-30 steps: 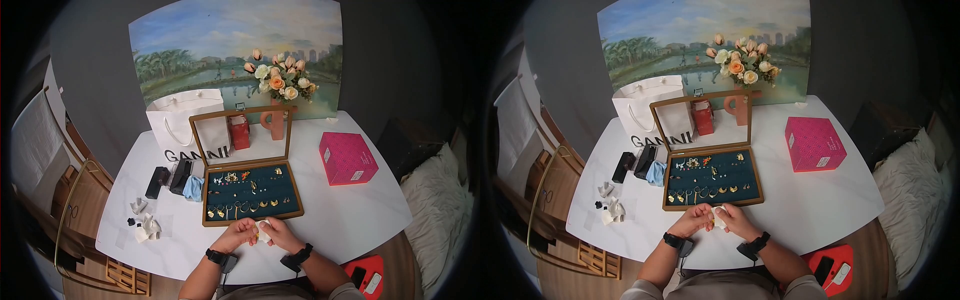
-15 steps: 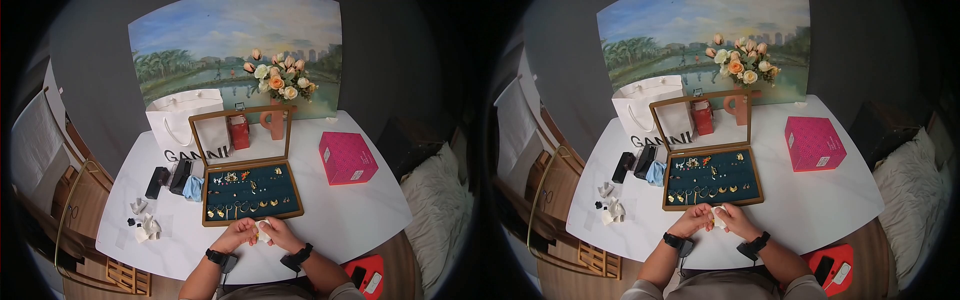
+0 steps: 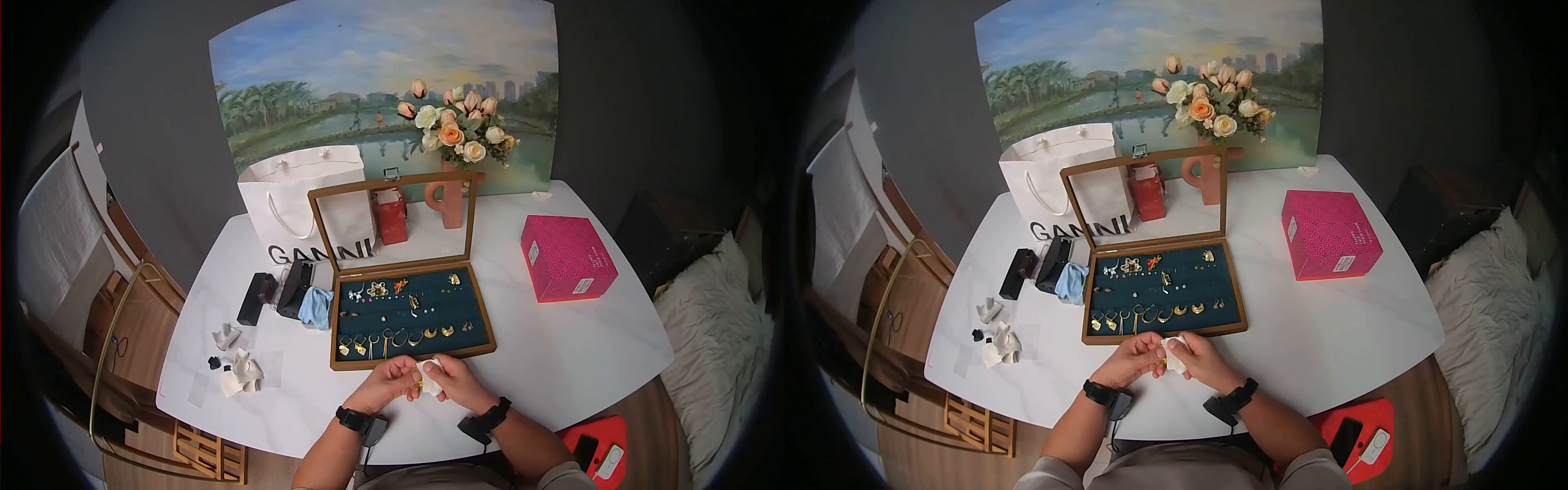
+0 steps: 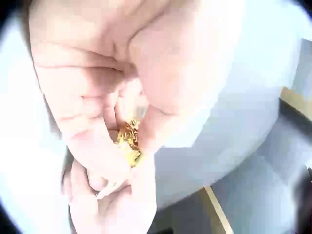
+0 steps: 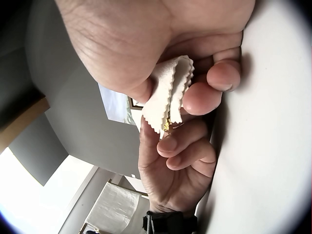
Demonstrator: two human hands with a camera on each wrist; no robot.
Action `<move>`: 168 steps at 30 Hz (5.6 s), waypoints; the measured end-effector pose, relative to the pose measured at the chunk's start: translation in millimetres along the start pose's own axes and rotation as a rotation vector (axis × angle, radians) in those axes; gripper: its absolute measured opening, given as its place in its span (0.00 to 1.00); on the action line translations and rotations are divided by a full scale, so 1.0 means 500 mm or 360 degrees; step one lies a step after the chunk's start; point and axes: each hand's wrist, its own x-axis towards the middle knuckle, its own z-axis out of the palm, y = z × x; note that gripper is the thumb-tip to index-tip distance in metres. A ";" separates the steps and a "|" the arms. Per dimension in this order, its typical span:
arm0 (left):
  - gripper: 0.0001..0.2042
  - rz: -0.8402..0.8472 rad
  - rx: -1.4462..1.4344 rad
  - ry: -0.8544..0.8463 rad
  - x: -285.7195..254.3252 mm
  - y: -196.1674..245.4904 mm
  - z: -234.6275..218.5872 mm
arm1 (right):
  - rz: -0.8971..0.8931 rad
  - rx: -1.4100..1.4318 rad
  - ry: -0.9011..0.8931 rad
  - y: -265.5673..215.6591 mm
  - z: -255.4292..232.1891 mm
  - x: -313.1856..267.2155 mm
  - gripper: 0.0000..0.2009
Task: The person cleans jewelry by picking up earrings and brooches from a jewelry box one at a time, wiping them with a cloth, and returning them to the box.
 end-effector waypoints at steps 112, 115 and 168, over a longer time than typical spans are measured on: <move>0.10 -0.0135 0.0058 -0.0356 0.023 0.013 -0.042 | 0.0088 -0.0162 -0.0079 -0.003 -0.009 0.012 0.17; 0.10 -0.0126 0.0046 -0.0374 0.023 0.013 -0.044 | 0.0072 -0.0165 -0.0101 -0.008 -0.003 0.008 0.17; 0.08 0.0219 -0.0655 -0.0004 -0.002 -0.004 -0.026 | -0.0140 0.0354 0.0244 -0.037 -0.017 -0.014 0.11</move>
